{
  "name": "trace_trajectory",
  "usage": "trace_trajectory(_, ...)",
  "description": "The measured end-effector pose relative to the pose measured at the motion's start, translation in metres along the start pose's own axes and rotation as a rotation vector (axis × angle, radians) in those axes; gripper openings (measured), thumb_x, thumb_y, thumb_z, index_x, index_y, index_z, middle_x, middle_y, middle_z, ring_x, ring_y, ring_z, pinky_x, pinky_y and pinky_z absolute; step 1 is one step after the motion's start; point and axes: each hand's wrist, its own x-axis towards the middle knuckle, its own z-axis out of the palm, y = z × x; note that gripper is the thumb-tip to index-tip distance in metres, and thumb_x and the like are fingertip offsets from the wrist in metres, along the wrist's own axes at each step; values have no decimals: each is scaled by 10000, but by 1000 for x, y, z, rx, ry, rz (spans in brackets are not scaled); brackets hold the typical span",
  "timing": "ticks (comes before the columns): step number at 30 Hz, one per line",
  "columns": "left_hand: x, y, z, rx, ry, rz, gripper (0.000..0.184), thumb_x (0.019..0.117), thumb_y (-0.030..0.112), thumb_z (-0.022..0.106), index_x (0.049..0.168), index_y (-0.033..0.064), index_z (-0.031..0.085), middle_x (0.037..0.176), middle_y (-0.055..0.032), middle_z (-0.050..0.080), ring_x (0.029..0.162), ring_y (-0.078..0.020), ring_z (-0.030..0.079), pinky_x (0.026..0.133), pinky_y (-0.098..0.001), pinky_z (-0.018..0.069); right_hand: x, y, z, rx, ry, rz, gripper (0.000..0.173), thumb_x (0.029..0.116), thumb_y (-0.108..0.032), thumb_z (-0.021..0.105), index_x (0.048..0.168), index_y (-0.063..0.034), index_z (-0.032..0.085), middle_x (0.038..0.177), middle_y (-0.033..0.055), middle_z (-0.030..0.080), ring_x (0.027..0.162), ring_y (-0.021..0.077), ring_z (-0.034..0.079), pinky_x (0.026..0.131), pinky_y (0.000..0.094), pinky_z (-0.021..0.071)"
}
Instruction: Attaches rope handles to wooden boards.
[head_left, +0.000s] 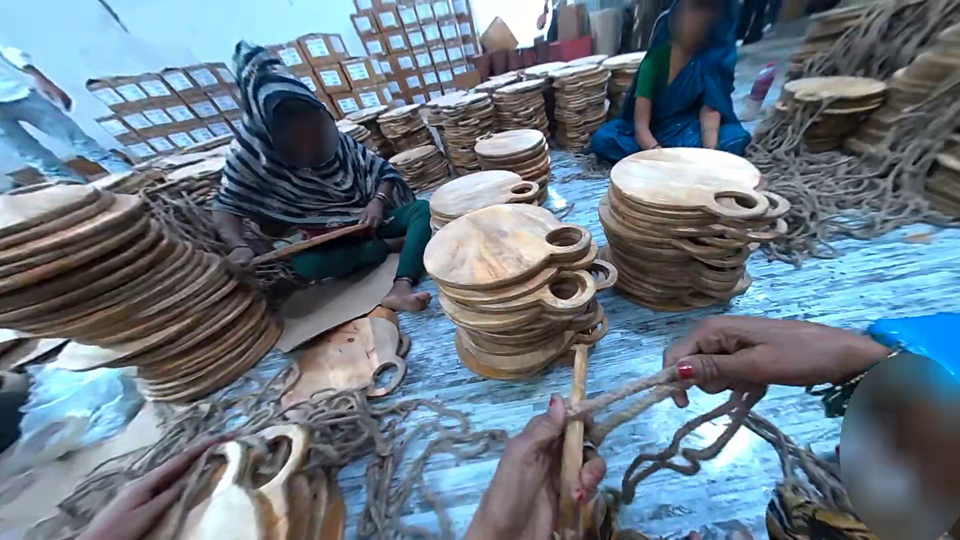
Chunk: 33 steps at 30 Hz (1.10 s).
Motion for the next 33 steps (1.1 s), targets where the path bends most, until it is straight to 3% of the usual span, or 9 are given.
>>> trace_trajectory(6,21,-7,-7,-172,-16,67,564,1104,246,88,927,63,591,766,3,671,541,4,576,488,-118,469,-42,-15,-29,-160,167,128,284,1016,-128,515,837,-131,735,569,-145,537,467,-84,402,439,118,300)
trace_trajectory(11,2,-5,-60,-189,87,167,637,1085,290,62,909,83,639,794,-1,695,536,18,566,472,-106,440,-22,29,-25,39,104,208,268,989,-141,517,841,-153,740,520,-140,485,399,-61,317,388,139,240)
trace_trajectory(15,-22,-8,-103,-204,340,231,630,1108,289,61,898,74,614,774,-29,707,518,-8,581,456,-117,443,42,80,16,182,-23,240,247,1019,-80,498,898,-98,712,552,-139,471,445,-55,350,440,138,288)
trace_trajectory(17,-28,-16,-130,-228,486,220,580,1118,285,82,892,67,570,736,-36,680,499,-32,575,442,-132,451,77,106,40,229,-109,287,259,1046,-83,479,870,-92,668,547,-133,429,432,-47,319,425,141,266)
trace_trajectory(23,-20,-81,-213,-200,881,86,408,1135,240,185,952,50,497,645,-17,565,474,-70,522,455,-192,463,129,149,93,118,-239,463,239,1081,-145,479,902,-41,598,640,-69,432,486,10,351,473,192,305)
trace_trajectory(27,-11,-117,-228,-206,947,12,363,1135,236,219,994,44,493,679,-24,535,498,-86,506,490,-213,469,124,160,102,-5,-221,581,226,1076,-167,509,972,-3,622,711,-20,454,551,49,386,537,229,339)
trace_trajectory(33,-6,-124,-226,-251,920,4,374,1134,245,225,989,40,502,673,-35,548,511,-103,527,505,-233,490,100,169,84,-80,-220,707,178,1059,-128,534,1085,11,642,764,2,513,569,42,382,553,230,342)
